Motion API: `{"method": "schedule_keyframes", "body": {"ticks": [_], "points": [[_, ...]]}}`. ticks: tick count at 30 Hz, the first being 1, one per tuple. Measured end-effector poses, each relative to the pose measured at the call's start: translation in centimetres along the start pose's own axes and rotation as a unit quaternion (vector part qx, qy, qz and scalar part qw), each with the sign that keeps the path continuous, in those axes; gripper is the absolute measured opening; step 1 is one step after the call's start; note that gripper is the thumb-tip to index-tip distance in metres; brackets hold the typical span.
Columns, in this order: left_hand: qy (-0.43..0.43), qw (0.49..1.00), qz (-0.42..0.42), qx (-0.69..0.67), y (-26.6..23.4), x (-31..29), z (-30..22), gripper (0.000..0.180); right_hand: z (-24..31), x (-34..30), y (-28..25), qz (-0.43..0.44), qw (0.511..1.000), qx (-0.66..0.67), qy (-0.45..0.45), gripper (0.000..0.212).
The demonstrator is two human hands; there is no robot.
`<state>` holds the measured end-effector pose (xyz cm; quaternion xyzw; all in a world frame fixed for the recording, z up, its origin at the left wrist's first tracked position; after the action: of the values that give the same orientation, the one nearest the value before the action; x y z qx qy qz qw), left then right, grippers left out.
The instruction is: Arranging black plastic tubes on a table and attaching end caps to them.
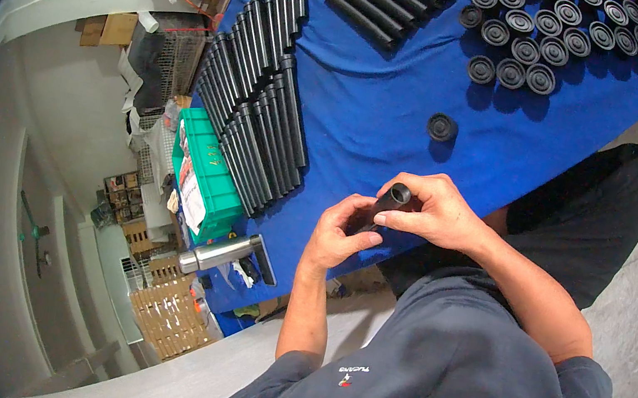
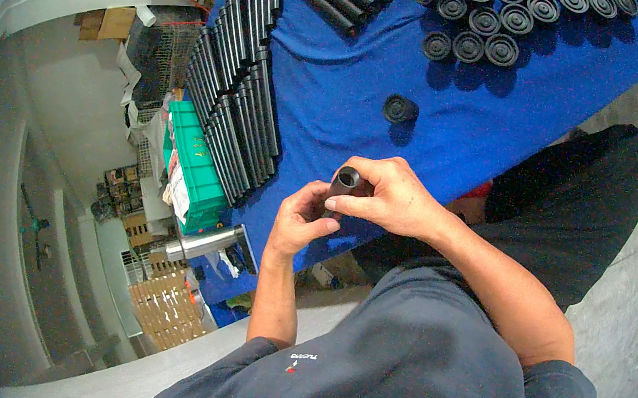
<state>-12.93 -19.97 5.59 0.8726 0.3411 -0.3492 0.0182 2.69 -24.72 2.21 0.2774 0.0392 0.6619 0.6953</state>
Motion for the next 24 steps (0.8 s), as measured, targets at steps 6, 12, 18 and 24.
{"method": "schedule_keyframes", "body": {"ticks": [6, 12, 18, 24], "points": [[0.134, 0.964, -0.023, -0.228, -1.6, -1.1, 0.3, 0.036, 1.0, 0.1, 0.6, 0.036, 0.997, -0.066, -0.026, 0.052], [0.107, 0.888, -0.055, -0.444, -3.1, -1.9, 0.9, 0.025, 1.4, 0.5, 0.9, 0.092, 0.992, -0.066, -0.046, 0.054], [-0.116, 0.926, -0.074, -0.352, -1.7, -2.0, 4.9, 0.033, 1.7, -0.1, 0.6, 0.054, 0.991, -0.098, -0.070, 0.037], [0.021, 0.936, -0.342, 0.083, -2.7, -2.7, 1.0, 0.027, 1.0, -0.2, -0.1, 0.008, 0.992, -0.123, -0.023, 0.029]]}}
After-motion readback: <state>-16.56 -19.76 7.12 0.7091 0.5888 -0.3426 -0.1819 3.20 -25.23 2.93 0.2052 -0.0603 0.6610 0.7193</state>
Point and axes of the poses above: each hand's wrist, its own x-axis towards the middle knuckle, its own y-axis out of the palm, z = x × y, the point moved 7 cm from there along x, towards the middle knuckle, and after that the axes turned 15 degrees about -y, right-handed, at the moved point
